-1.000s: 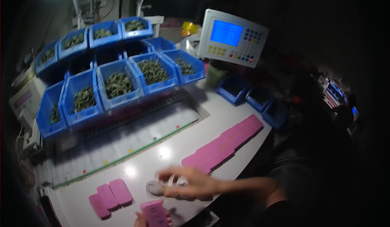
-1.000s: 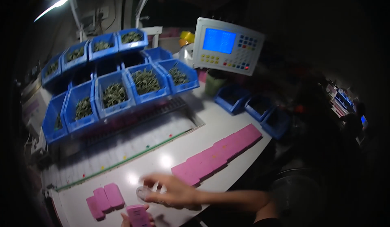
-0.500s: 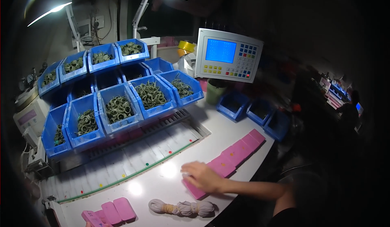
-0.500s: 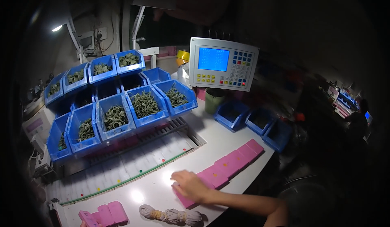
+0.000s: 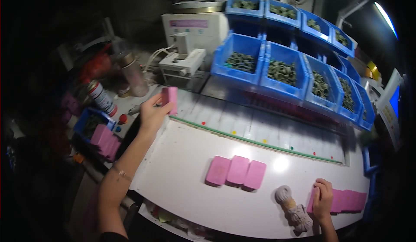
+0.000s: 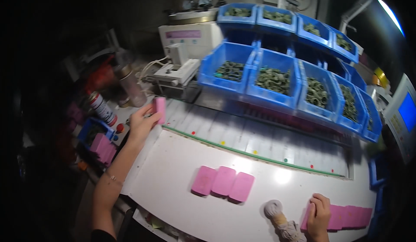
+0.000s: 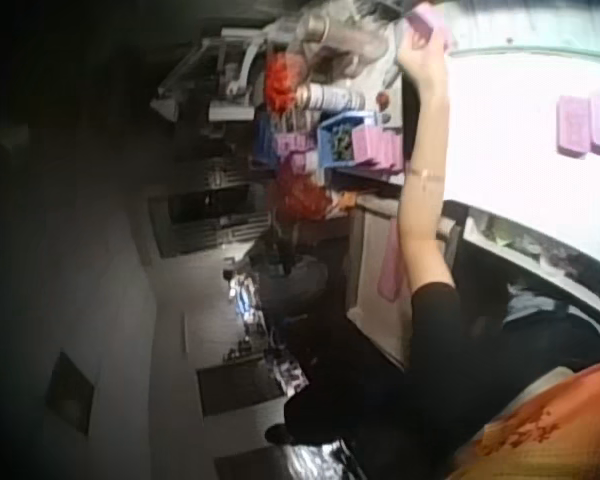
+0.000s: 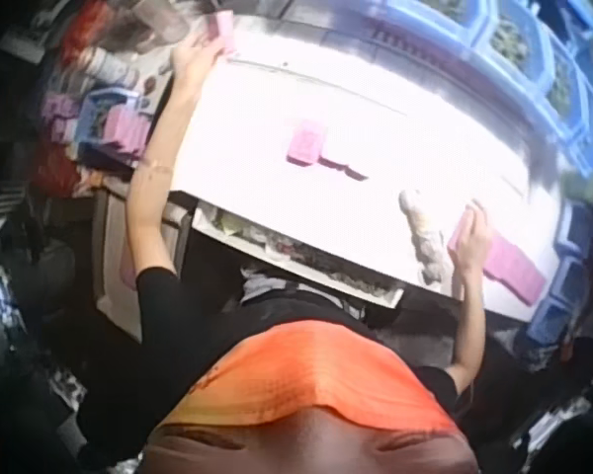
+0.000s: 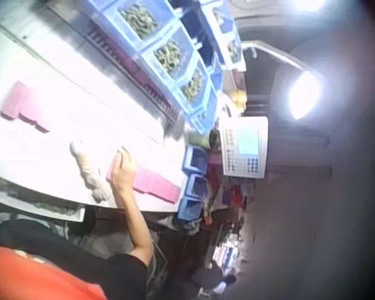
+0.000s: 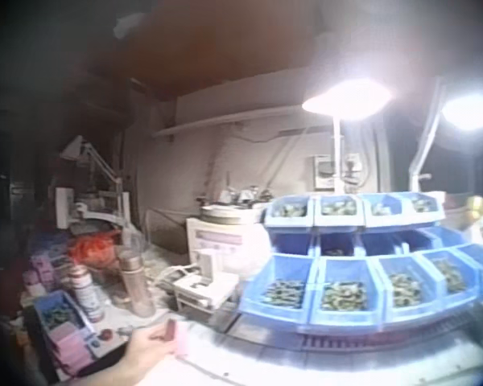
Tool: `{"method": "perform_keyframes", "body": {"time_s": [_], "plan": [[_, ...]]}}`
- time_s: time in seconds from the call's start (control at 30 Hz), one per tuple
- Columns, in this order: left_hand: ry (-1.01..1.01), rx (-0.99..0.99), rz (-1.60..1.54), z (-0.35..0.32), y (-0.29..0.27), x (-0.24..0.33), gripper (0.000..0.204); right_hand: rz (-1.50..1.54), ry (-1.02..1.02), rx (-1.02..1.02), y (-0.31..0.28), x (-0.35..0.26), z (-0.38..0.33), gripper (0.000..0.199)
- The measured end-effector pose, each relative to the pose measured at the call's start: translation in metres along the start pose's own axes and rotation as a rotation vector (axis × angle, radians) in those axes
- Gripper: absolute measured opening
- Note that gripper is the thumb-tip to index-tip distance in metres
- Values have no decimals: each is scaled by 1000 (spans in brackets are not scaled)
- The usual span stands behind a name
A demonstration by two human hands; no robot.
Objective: The person assembles small components by inserting a yellow ring and a grey coiled spring into pink rectangular plastic molds. They handle the molds and components by hand, repeatedly opening and closing the molds to secure the parts inside. The person also arranges the molds on the workbench and interacts with a digital control panel.
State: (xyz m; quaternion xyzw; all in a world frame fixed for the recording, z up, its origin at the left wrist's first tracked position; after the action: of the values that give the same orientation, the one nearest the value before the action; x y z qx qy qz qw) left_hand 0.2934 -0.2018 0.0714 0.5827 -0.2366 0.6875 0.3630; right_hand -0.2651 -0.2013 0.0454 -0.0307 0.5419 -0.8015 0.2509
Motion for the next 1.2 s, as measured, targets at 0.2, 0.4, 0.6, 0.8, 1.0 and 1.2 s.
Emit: {"method": "perform_keyframes", "body": {"time_s": [0.2,0.4,0.6,0.8,1.0,1.2], "plan": [[205,102,740,82,-29,-24,39,29,-20,-54,10,-8,0,11],[149,42,933,126,6,-45,37,-97,-3,-47,-3,3,5,15],[412,-324,933,23,100,-8,37,223,-427,-303,46,-145,62,69],[146,-757,358,-150,185,19,49,271,-425,-411,60,-178,60,78],[-776,-982,-547,-258,199,-6,70,356,-507,-92,-5,-206,15,77],[266,-799,72,-261,175,36,71,1231,340,-737,50,-165,-23,32]]}}
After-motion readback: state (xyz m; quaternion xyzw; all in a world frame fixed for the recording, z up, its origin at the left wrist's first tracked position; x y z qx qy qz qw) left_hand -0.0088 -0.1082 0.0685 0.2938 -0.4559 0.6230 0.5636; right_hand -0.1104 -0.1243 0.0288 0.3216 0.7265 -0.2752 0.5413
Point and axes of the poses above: each hand's wrist, its own z-axis towards the middle knuckle, its own y-axis out of the palm, x = y × z, the point moved 10 cm from there along z, towards the middle knuckle, and after that the axes turned 13 degrees about -z, right-handed, at the moved point
